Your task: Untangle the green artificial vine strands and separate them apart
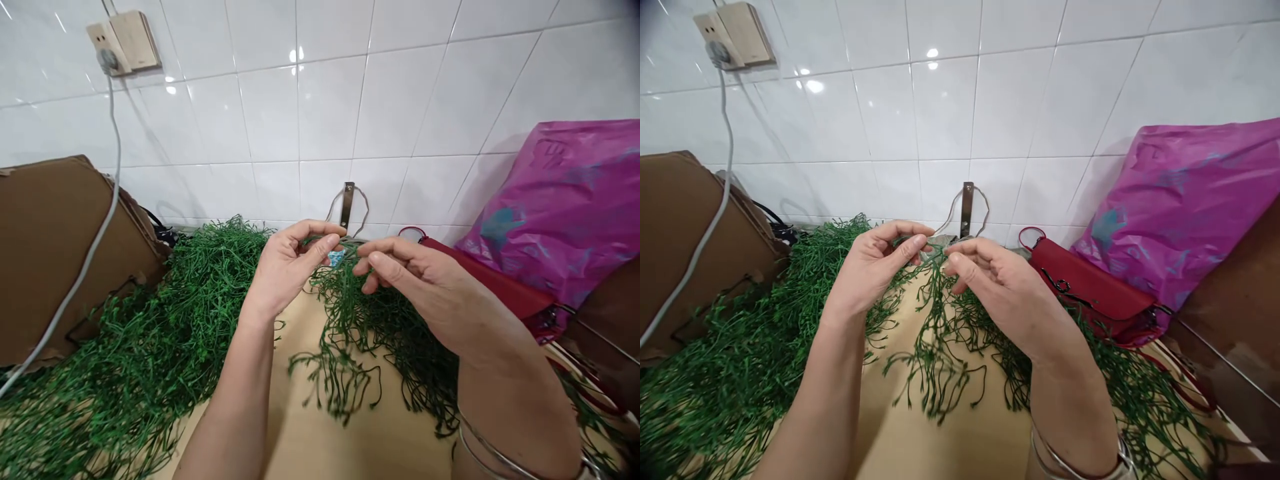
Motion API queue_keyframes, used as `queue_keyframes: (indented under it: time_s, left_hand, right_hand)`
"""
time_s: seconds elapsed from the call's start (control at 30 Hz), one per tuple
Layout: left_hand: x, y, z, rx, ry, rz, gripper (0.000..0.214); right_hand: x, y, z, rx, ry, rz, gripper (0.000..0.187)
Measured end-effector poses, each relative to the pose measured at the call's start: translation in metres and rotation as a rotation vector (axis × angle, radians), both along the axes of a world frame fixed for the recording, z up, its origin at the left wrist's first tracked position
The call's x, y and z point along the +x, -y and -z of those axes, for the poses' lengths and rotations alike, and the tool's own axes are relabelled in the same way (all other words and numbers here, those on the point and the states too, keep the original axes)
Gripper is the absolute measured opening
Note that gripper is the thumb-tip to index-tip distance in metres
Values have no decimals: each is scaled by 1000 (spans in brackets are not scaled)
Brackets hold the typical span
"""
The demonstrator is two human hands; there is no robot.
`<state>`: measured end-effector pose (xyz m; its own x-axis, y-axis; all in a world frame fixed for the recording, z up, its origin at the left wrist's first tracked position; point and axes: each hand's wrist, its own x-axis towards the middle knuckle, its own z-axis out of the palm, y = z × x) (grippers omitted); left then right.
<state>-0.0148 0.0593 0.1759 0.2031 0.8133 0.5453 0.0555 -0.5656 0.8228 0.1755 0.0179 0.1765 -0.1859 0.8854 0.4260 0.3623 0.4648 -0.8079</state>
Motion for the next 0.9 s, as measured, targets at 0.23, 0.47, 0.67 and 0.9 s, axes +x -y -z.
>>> queue_keyframes:
  time_s: [0.23,0.47,0.67,0.9]
  left_hand:
    - [7,2,3,127,-62,-169,25]
    - [11,20,-2,322,-325,-172,34]
    - [11,17,0,292,-318,-85,20]
    - [-3,12,-5,203,-313,-47,21]
  right_hand:
    - [-15,-12,10,57,-274,154,9]
    - [-22,-7,4,123,-613,212,9]
    - [-17,-5,3,154,-594,289,20]
    - [-8,-3,3,257,-320,416,25]
